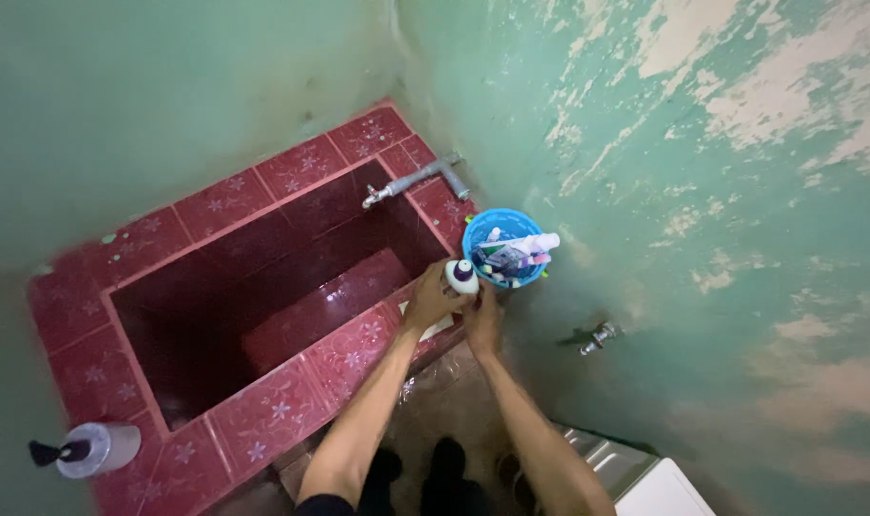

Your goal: The person unpacks various toiletries from a blue bag and places them on the tiled sink counter. They remove bottles, tubes, and a small brush, arranging them in a row. Finally, they pour liquid from a pouch into a pump bottle and place it with the others.

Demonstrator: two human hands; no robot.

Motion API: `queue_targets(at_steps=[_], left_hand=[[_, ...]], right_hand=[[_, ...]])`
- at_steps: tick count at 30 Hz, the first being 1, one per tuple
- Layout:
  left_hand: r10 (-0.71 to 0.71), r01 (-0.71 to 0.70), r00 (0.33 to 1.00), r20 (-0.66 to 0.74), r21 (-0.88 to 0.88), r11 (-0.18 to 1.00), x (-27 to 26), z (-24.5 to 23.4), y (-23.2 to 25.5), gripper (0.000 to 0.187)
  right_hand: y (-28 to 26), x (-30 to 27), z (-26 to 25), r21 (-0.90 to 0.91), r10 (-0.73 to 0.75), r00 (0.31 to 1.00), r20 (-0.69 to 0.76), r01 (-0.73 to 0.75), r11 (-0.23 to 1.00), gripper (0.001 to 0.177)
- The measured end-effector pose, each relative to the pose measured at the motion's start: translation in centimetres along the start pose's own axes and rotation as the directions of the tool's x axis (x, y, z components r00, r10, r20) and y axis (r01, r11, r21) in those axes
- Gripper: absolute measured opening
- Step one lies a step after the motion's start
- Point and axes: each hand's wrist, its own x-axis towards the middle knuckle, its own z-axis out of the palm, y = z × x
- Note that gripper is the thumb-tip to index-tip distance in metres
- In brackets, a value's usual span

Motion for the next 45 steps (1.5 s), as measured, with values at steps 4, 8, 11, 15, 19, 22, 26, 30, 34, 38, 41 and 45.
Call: queue_targets(at_steps=[4,8,11,15,19,22,26,30,34,38,41,45], left_hand=[[-0.037,0.034,0.999,0.021,0.146,0.989,-0.2,-0.4,0.9,0.087],[0.085,-0.101,0.994,0.066,0.290,0.952,-0.4,-1.0,1.1,0.093],[0.091,-0.104,0.983,0.160,0.072,0.992,-0.8,-1.4,-0.6,0.093],[-0.015,0.013,1.000,0.007,0.241,0.970,-2.1,-4.2,-5.5,0.079],[-0.197,0.218,0.973,-0.123,0.771,0.598,-5.0,-5.1,-9.0,0.069],[-0.151,0.186,0.980,-0.129,0.859,0.478,-5.9,-4.4,-9.8,0.056],[-0.195,0.262,0.963,-0.187,0.824,0.502,-6.4,-3.9,-10.9,0.043],[-0.461,0.502,0.862,-0.213,0.494,0.710,-6.8,-5.7,-10.5,0.029],[-0.299,0.401,0.905,-0.302,0.373,0.837,-7.9,-7.7,-9.1,0.027],[-0.198,0.315,0.930,-0.310,0.395,0.863,-8.0,-8.1,-8.9,0.036],[-0.103,0.279,0.946,-0.308,0.605,0.746,-8.8,-8.0,-8.9,0.035],[-0.120,0.332,0.936,-0.331,0.716,0.614,-9.0,-8.5,-8.3,0.052]], right_hand=[[-0.3,0.2,-0.3,-0.035,-0.004,1.000,0.017,0.004,0.999,0.049],[-1.3,0.0,-0.5,0.047,-0.075,0.997,0.023,0.073,0.996,0.051],[-2.2,-0.1,-0.6,0.014,-0.084,0.996,0.009,0.084,0.996,0.056],[-3.0,-0.1,0.0,0.065,0.014,1.000,-0.019,-0.012,0.998,0.057],[-2.0,-0.2,0.1,0.065,0.009,1.000,-0.019,-0.008,0.998,0.055],[0.3,0.0,0.7,0.043,-0.018,0.999,-0.038,0.020,0.999,0.058],[3.3,0.3,1.3,0.137,-0.031,0.999,-0.012,0.032,0.990,0.059],[2.9,0.0,1.4,0.142,-0.163,0.987,-0.018,0.164,0.976,0.052],[0.9,-0.4,1.3,0.047,-0.006,1.000,0.016,0.005,0.999,0.058],[0.8,0.1,1.1,-0.073,-0.089,0.996,-0.014,0.088,0.993,0.058],[1.7,-0.3,0.7,-0.078,-0.156,0.988,-0.006,0.155,0.985,0.058],[1.8,0.3,0.4,0.084,-0.083,0.994,0.071,0.077,0.994,0.056]])
